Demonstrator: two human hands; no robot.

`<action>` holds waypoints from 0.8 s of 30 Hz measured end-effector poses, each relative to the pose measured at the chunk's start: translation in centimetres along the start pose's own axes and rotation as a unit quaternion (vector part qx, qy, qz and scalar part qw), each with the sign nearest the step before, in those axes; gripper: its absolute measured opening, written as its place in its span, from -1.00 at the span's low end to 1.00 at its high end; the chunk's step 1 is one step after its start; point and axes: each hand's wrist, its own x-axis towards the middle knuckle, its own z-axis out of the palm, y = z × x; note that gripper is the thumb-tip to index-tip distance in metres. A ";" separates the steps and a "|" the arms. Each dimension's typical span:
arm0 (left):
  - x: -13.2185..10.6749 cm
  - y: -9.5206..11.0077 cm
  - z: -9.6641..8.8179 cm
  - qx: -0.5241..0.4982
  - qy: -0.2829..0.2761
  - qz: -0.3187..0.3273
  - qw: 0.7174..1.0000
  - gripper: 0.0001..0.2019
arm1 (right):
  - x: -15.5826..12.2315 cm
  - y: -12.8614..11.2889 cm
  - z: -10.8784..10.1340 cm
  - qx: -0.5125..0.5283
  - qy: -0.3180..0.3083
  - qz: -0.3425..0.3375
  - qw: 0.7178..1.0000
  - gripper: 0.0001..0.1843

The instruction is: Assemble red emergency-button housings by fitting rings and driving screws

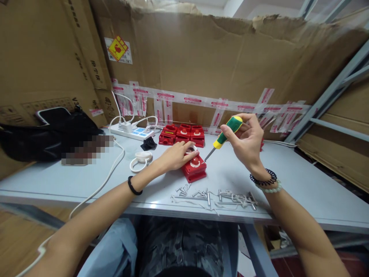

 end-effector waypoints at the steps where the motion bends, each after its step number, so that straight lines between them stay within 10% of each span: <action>1: 0.0 0.1 0.0 0.002 -0.003 -0.001 1.000 -0.49 | 0.0 0.0 0.0 -0.001 0.000 -0.001 1.000 -0.63; 13: -1.4 1.5 -2.0 0.018 -0.043 0.101 0.994 -0.13 | 1.0 -0.8 -1.2 -0.025 0.041 -0.017 0.999 -0.61; 24: -1.4 2.2 -1.0 0.114 -0.021 0.101 0.988 -0.28 | 1.1 -0.3 -1.1 -0.025 0.044 -0.040 0.998 -0.61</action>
